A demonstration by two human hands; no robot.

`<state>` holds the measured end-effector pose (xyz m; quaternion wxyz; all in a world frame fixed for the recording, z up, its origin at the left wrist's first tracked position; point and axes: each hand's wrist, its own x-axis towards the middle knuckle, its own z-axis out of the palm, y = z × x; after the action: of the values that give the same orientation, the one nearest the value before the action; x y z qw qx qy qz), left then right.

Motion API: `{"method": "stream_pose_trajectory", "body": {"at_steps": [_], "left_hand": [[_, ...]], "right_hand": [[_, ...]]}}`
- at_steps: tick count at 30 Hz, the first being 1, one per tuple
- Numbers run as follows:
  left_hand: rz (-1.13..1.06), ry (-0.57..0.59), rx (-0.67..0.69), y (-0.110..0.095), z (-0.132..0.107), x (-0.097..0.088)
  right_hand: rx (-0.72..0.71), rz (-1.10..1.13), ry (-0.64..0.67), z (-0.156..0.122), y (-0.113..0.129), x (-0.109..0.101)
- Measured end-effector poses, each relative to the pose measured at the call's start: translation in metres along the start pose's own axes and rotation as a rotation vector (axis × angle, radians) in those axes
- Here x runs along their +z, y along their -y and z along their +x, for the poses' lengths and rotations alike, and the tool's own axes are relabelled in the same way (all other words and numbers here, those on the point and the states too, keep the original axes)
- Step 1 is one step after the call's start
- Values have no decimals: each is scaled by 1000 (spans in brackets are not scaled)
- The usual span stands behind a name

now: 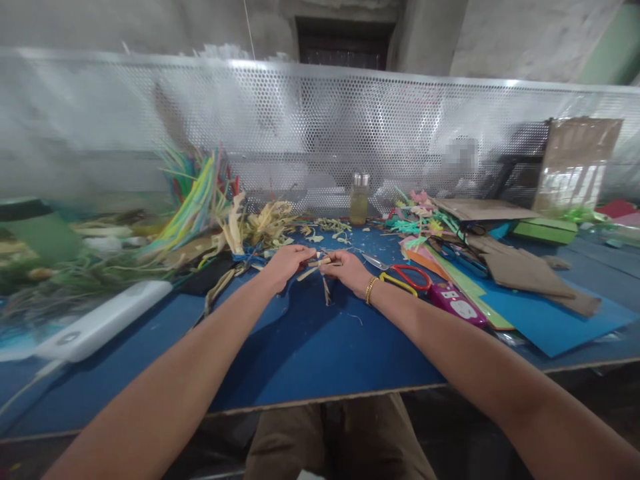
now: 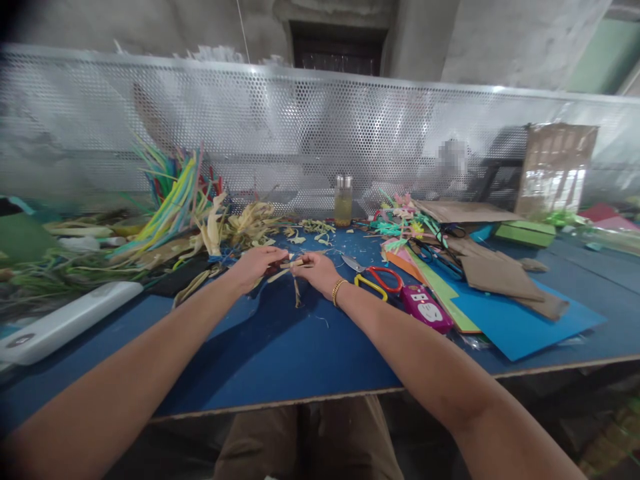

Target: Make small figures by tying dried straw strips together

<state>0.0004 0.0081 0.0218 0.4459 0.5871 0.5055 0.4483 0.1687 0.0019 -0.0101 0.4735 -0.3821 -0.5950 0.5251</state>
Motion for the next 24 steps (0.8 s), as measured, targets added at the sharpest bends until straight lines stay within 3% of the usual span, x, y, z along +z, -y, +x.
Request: {"method": "stream_pose_trajectory", "body": {"at_steps": [10, 20, 24], "left_hand": [[17, -3, 31, 6, 1, 1], [-364, -64, -150, 2, -1, 12], [-330, -17, -134, 2, -2, 13]], "right_hand": [[-2, -30, 25, -1, 1, -1], [25, 76, 23, 0, 2, 2], [32, 77, 24, 0, 1, 2]]}}
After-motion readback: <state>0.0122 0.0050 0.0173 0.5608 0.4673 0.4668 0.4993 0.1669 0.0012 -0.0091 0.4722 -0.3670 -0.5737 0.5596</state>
